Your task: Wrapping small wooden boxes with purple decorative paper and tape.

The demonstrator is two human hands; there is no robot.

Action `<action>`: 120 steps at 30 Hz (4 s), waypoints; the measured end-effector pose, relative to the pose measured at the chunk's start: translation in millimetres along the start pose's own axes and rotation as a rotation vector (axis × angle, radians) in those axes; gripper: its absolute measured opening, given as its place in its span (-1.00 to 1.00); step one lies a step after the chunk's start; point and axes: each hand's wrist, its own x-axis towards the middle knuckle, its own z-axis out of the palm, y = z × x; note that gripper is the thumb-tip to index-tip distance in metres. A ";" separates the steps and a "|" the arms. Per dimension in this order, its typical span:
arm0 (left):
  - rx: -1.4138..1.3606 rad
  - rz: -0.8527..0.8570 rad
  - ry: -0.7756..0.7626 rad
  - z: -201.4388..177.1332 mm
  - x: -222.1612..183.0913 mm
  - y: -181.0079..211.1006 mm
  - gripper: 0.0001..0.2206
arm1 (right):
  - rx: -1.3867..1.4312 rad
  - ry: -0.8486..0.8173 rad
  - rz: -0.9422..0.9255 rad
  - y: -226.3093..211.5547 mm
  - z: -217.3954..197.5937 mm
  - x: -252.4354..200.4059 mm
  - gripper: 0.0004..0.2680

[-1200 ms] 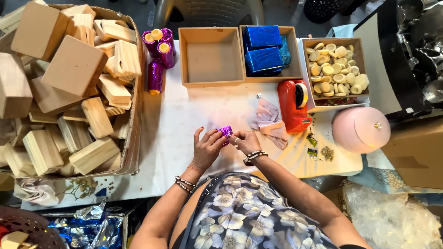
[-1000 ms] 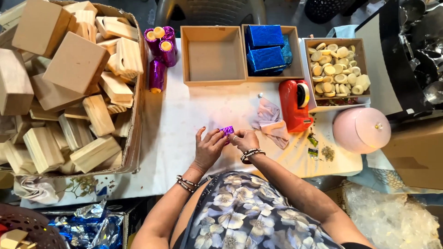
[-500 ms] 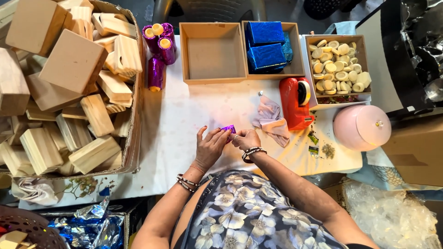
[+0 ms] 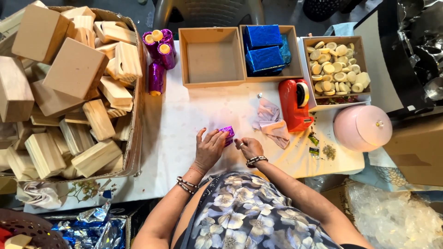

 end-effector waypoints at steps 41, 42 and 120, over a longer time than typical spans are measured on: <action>-1.759 -1.436 -0.394 73.2 -38.7 -68.3 -0.66 | 0.238 -0.080 -0.544 -55.8 -57.9 -20.3 -0.46; -1.782 -1.433 -0.430 82.9 -46.4 -72.4 -0.64 | 0.210 -0.063 -0.661 -57.5 -57.2 -19.0 -0.47; -0.272 -0.387 0.030 3.2 86.9 108.7 -0.89 | 0.213 -0.080 -0.643 50.1 -83.5 46.0 -0.56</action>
